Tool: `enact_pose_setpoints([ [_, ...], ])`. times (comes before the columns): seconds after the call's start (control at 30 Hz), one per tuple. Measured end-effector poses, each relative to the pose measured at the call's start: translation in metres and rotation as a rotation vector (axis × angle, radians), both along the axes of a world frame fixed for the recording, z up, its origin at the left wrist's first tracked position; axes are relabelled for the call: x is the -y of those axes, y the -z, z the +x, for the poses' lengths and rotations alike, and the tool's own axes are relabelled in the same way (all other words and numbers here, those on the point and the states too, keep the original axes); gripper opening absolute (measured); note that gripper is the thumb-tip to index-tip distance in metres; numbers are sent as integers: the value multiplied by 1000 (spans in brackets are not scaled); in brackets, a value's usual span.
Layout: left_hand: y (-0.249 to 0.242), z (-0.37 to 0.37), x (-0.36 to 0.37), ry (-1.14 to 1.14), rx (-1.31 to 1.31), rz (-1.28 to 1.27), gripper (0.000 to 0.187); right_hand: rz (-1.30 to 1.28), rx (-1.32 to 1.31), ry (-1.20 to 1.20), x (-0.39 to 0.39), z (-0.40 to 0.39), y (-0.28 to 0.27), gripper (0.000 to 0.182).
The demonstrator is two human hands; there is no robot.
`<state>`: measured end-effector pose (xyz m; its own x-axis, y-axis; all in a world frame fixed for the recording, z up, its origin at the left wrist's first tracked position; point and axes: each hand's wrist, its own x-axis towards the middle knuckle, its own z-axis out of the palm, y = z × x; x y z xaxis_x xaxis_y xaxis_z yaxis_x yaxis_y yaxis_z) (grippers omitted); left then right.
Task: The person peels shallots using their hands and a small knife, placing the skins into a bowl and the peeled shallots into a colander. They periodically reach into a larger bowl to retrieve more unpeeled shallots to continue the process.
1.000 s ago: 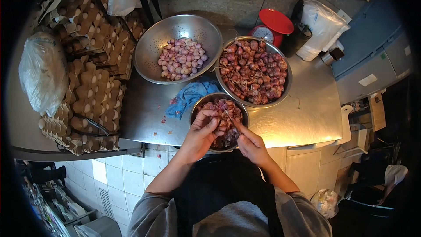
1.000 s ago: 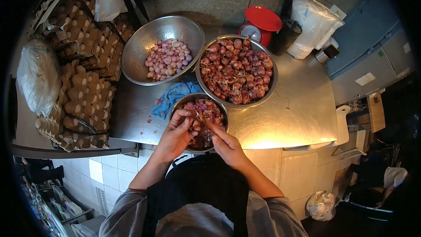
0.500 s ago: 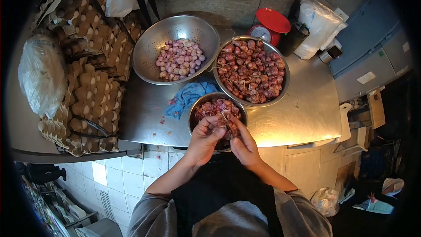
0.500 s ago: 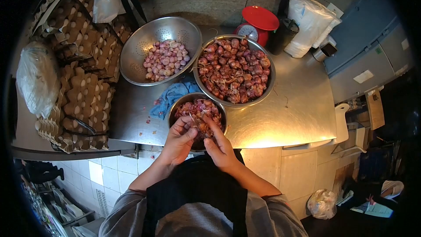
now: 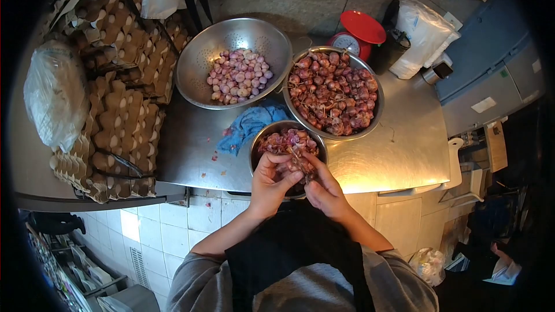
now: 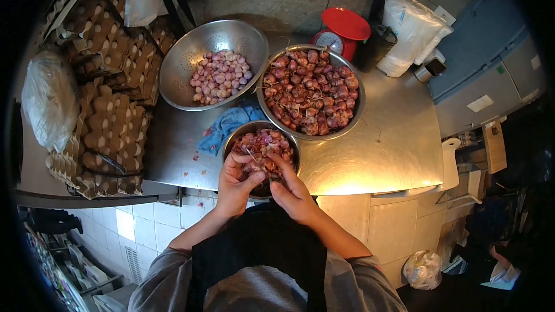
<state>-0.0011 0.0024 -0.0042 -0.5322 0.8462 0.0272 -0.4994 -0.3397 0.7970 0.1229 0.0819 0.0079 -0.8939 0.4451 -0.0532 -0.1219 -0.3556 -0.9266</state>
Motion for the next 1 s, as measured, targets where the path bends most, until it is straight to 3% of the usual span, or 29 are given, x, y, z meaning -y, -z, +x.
enact_pose_setpoints([
  [0.13, 1, -2, 0, 6, -40, -23, 32, 22, 6, 10, -1, 1, 3, 61],
  [0.23, -1, -1, -1, -2, -39, -35, 32, -108, -18, -38, -6, 6, 6, 52],
  [0.43, 2, -2, 0, 17, -34, -21, 32, -77, 10, -35, -8, 5, 6, 51],
  [0.5, 2, -2, -1, 7, -49, -26, 31, 268, -10, 86, -8, -4, 23, 51],
  [0.57, 5, -1, -2, -8, -66, -43, 31, 416, -12, 148, -6, -7, 29, 50],
  [0.9, 3, 1, -4, -4, -114, -156, 32, 188, 25, 174, -5, -10, 28, 43],
  [1.0, -1, -2, -7, 11, -146, -130, 36, 50, 44, 79, -12, -2, 18, 38],
])
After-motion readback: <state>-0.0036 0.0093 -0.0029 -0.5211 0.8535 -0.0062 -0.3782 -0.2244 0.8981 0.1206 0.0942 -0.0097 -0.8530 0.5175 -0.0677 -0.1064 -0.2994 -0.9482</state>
